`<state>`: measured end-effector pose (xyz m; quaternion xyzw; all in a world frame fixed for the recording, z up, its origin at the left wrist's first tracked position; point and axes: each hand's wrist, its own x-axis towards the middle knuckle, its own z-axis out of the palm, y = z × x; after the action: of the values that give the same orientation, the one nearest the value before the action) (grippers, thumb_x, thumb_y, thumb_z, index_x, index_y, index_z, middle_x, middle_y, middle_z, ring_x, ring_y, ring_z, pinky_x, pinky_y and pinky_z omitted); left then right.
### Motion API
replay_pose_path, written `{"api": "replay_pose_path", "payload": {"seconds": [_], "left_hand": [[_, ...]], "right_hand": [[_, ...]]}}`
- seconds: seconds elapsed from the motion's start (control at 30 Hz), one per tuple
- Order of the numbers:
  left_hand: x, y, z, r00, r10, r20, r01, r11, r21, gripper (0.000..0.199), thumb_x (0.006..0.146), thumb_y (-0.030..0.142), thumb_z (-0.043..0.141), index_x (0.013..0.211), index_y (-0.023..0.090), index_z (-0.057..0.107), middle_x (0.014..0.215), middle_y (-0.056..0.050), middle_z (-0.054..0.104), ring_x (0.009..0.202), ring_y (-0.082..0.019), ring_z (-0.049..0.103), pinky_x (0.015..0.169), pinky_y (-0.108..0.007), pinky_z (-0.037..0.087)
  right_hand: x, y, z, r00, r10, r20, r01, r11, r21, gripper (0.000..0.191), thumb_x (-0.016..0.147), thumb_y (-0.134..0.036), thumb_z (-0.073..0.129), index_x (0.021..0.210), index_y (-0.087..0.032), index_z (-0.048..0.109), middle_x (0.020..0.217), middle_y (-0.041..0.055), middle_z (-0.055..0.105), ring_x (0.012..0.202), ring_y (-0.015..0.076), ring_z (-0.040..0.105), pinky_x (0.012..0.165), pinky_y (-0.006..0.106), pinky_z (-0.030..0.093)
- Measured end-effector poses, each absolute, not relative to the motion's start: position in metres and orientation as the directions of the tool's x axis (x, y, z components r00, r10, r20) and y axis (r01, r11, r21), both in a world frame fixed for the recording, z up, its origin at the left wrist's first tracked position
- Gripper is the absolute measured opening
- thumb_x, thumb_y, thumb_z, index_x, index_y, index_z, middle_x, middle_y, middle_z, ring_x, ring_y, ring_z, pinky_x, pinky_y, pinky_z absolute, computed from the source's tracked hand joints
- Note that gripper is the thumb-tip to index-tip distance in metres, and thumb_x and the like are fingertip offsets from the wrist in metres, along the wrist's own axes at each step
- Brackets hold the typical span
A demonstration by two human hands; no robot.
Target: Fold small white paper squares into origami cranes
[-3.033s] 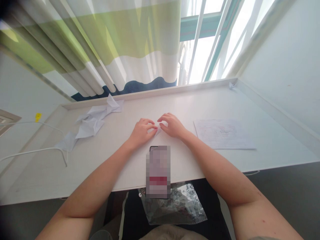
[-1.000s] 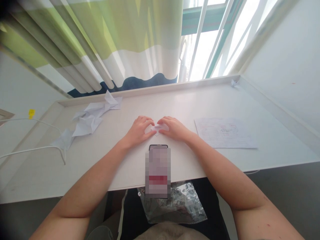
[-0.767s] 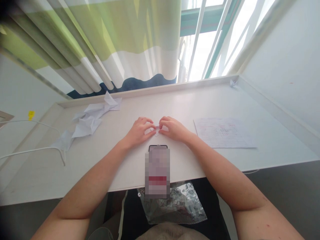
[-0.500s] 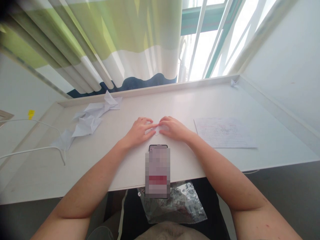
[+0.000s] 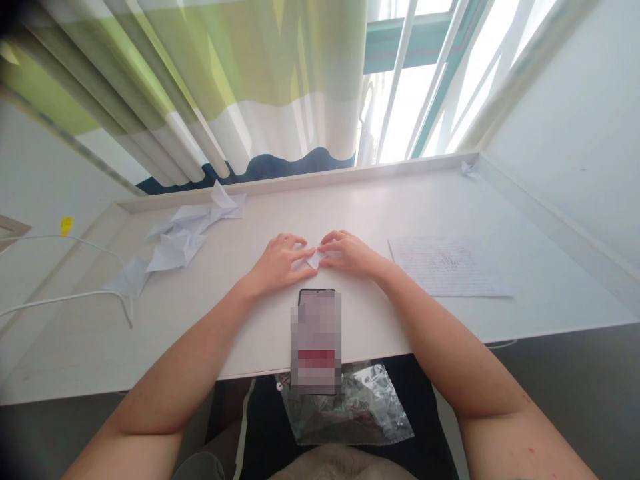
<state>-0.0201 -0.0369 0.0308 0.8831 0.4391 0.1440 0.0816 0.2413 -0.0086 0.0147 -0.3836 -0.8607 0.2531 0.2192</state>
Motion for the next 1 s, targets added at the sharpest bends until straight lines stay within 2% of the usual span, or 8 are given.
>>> {"api": "replay_pose_path", "payload": {"seconds": [0.1, 0.2, 0.3, 0.4, 0.5, 0.7, 0.83, 1.0], "left_hand": [[-0.020, -0.034, 0.029, 0.573, 0.796, 0.196, 0.741, -0.605, 0.291, 0.036, 0.102, 0.057, 0.069, 0.125, 0.034, 0.084, 0.137, -0.009, 0.072, 0.131, -0.034, 0.054, 0.118, -0.055, 0.043], [-0.020, -0.034, 0.030, 0.572, 0.794, 0.203, 0.741, -0.607, 0.287, 0.033, 0.101, 0.056, 0.070, 0.122, 0.034, 0.085, 0.136, -0.008, 0.073, 0.131, -0.034, 0.053, 0.118, -0.055, 0.042], [-0.020, -0.035, 0.032, 0.580, 0.792, 0.192, 0.742, -0.610, 0.277, 0.035, 0.098, 0.056, 0.074, 0.124, 0.033, 0.084, 0.139, -0.008, 0.073, 0.133, -0.035, 0.053, 0.120, -0.056, 0.041], [-0.022, -0.034, 0.033, 0.582, 0.793, 0.182, 0.745, -0.609, 0.273, 0.035, 0.098, 0.055, 0.075, 0.123, 0.033, 0.084, 0.141, -0.008, 0.073, 0.134, -0.035, 0.052, 0.121, -0.056, 0.040], [-0.023, -0.032, 0.031, 0.571, 0.801, 0.180, 0.749, -0.598, 0.283, 0.033, 0.099, 0.054, 0.075, 0.123, 0.033, 0.085, 0.139, -0.008, 0.074, 0.133, -0.035, 0.053, 0.119, -0.057, 0.042], [-0.025, -0.029, 0.029, 0.569, 0.799, 0.195, 0.740, -0.601, 0.302, 0.028, 0.105, 0.049, 0.067, 0.121, 0.036, 0.086, 0.136, -0.006, 0.076, 0.131, -0.033, 0.055, 0.119, -0.057, 0.043], [-0.027, -0.028, 0.028, 0.589, 0.782, 0.202, 0.717, -0.622, 0.314, 0.027, 0.101, 0.048, 0.074, 0.123, 0.037, 0.085, 0.142, -0.006, 0.074, 0.135, -0.033, 0.054, 0.121, -0.056, 0.043], [-0.026, -0.026, 0.026, 0.634, 0.729, 0.257, 0.640, -0.682, 0.355, 0.013, 0.101, 0.038, 0.076, 0.105, 0.035, 0.088, 0.141, -0.004, 0.075, 0.137, -0.030, 0.056, 0.120, -0.051, 0.044]], "right_hand": [[0.240, -0.011, 0.016, -0.605, 0.769, 0.208, 0.531, 0.584, -0.614, 0.022, 0.097, -0.040, 0.079, 0.117, -0.034, 0.086, 0.135, 0.0095, 0.074, 0.127, 0.0325, 0.066, 0.115, 0.059, 0.052], [0.239, -0.015, 0.019, -0.615, 0.758, 0.219, 0.516, 0.596, -0.615, 0.012, 0.099, -0.037, 0.076, 0.103, -0.033, 0.087, 0.132, 0.0080, 0.075, 0.126, 0.0316, 0.066, 0.113, 0.058, 0.052], [0.239, -0.015, 0.023, -0.640, 0.738, 0.212, 0.506, 0.613, -0.607, 0.012, 0.098, -0.034, 0.075, 0.092, -0.031, 0.086, 0.123, 0.0066, 0.078, 0.119, 0.0305, 0.068, 0.112, 0.057, 0.051], [0.242, -0.012, 0.025, -0.658, 0.725, 0.204, 0.483, 0.614, -0.624, 0.012, 0.097, -0.032, 0.074, 0.093, -0.031, 0.086, 0.117, 0.0051, 0.081, 0.114, 0.0286, 0.070, 0.111, 0.054, 0.051], [0.245, -0.009, 0.026, -0.658, 0.727, 0.194, 0.458, 0.591, -0.664, 0.015, 0.096, -0.030, 0.071, 0.092, -0.030, 0.085, 0.118, 0.0056, 0.082, 0.116, 0.0279, 0.070, 0.108, 0.051, 0.053], [0.247, -0.009, 0.028, -0.650, 0.735, 0.192, 0.436, 0.568, -0.699, 0.014, 0.094, -0.031, 0.072, 0.094, -0.030, 0.086, 0.118, 0.0051, 0.083, 0.117, 0.0277, 0.072, 0.110, 0.051, 0.053], [0.247, -0.011, 0.031, -0.651, 0.742, 0.162, 0.447, 0.547, -0.708, 0.012, 0.093, -0.031, 0.074, 0.090, -0.031, 0.086, 0.120, 0.0048, 0.082, 0.120, 0.0285, 0.071, 0.110, 0.052, 0.053], [0.247, -0.010, 0.029, -0.643, 0.751, 0.151, 0.463, 0.539, -0.704, 0.014, 0.094, -0.030, 0.072, 0.088, -0.030, 0.085, 0.122, 0.0061, 0.082, 0.120, 0.0296, 0.070, 0.111, 0.054, 0.053]]}}
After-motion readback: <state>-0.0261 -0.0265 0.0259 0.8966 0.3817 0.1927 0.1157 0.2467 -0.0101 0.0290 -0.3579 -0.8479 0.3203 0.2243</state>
